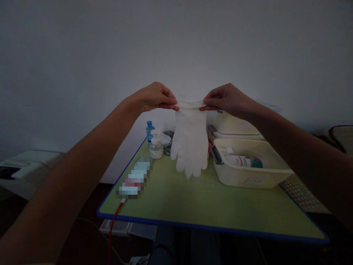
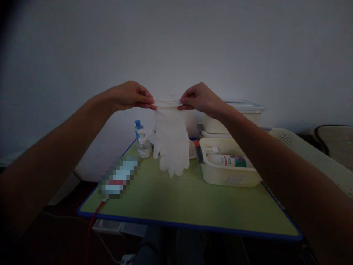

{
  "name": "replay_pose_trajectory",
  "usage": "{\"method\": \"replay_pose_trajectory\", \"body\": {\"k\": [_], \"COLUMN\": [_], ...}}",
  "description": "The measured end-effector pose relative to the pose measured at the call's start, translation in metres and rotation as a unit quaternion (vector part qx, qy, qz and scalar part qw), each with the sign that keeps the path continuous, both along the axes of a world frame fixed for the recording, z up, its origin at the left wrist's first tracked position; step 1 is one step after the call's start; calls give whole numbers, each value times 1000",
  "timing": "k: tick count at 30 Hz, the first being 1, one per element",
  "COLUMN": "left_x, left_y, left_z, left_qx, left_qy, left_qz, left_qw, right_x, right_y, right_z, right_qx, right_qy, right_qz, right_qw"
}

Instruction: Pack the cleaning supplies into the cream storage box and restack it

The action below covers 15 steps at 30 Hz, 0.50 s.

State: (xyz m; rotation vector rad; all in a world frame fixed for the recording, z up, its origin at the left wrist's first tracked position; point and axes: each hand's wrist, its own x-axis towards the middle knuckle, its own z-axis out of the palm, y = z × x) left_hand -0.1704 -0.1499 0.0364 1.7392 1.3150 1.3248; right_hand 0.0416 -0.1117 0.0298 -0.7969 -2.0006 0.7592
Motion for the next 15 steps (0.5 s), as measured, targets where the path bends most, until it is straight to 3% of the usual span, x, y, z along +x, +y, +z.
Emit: {"method": "replay_pose_trajectory", "body": {"k": [7, 15], "left_x": [1, 6], "left_y": [3, -1], "left_z": [-10, -14], "left_qx": [-52, -20], "left_qy": [64, 74], "left_qz": [1, 0], "left_qw": [997, 997], "right_x": [-1, -2], "right_y": [7, 3], "right_z": [-11, -17], "right_qx": [124, 16], "right_qy": [-100, -19], "right_qz": [-65, -45], "right_qw": [985, 999]}}
